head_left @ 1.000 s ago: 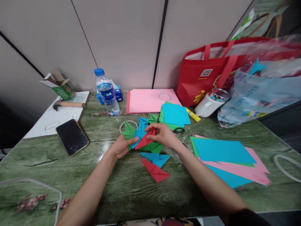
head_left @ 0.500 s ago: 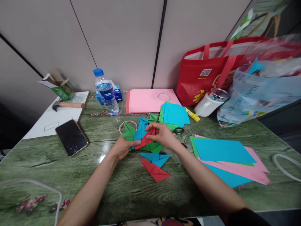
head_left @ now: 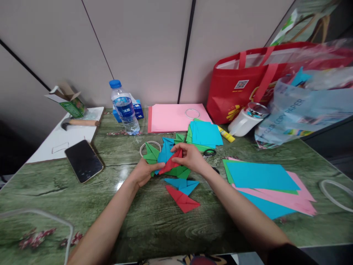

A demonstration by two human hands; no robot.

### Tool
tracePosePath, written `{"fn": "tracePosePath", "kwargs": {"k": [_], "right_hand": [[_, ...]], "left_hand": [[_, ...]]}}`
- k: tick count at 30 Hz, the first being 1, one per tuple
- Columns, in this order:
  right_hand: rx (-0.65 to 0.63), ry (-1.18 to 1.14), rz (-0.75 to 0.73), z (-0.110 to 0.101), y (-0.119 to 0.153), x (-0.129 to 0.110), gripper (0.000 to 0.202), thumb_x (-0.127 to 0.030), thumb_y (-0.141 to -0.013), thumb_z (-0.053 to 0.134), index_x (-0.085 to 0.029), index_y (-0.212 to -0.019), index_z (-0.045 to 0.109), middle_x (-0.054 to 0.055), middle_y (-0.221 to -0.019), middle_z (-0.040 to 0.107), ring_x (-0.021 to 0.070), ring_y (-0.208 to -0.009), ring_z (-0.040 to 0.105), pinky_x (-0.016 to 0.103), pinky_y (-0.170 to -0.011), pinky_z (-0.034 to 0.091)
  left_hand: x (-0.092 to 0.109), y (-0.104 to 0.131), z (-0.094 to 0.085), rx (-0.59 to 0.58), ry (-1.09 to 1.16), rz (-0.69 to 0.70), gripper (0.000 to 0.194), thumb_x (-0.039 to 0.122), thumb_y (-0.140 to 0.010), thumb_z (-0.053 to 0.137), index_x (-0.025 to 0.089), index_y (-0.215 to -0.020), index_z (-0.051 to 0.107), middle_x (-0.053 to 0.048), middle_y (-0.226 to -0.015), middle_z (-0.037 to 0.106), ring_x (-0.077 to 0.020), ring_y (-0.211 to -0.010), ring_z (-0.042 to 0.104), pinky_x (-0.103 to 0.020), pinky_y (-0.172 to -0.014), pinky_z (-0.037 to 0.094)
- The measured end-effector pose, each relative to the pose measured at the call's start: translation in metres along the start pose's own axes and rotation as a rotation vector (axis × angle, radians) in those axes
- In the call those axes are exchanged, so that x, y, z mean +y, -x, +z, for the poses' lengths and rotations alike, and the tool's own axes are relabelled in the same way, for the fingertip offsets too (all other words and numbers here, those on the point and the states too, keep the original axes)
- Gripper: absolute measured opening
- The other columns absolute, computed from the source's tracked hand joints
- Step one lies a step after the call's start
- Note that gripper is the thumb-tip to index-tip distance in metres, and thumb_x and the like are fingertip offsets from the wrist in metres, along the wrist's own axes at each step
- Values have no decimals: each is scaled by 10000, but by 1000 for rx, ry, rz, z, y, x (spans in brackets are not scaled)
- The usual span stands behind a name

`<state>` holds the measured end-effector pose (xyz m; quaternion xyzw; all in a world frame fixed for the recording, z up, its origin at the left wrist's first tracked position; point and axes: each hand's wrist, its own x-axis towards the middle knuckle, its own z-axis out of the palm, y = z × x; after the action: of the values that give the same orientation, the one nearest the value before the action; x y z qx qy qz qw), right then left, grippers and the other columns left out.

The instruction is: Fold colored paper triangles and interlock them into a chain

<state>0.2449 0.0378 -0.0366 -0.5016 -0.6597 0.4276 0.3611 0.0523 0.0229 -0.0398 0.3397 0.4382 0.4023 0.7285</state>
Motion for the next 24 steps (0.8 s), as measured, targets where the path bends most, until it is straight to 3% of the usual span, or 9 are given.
{"fn": "tracePosePath", "kwargs": {"k": [7, 16, 24], "right_hand": [[24, 8, 11, 1, 1, -2, 234, -165, -633, 713, -168, -851, 629, -9, -692, 630, 139, -603, 571, 250, -543, 441], [88, 36, 51, 5, 1, -1, 199, -194, -629, 726, -169, -810, 645, 1, -665, 652, 141, -578, 572, 249, -522, 427], [106, 100, 50, 5, 3, -6, 147, -196, -642, 723, -167, -768, 653, -10, -625, 633, 126, -558, 548, 234, -519, 393]], "left_hand": [[-2, -1, -1, 21, -27, 39, 516, 141, -437, 870, 131, -910, 663, -63, -906, 729, -219, -835, 667, -382, -863, 493], [-8, -3, 0, 44, -42, 78, 496, 175, -454, 868, 124, -909, 680, -88, -969, 718, -218, -815, 664, -389, -834, 500], [-10, -3, 0, 68, -47, 63, 450, 185, -441, 871, 118, -846, 687, -74, -882, 724, -191, -752, 653, -359, -789, 507]]}}
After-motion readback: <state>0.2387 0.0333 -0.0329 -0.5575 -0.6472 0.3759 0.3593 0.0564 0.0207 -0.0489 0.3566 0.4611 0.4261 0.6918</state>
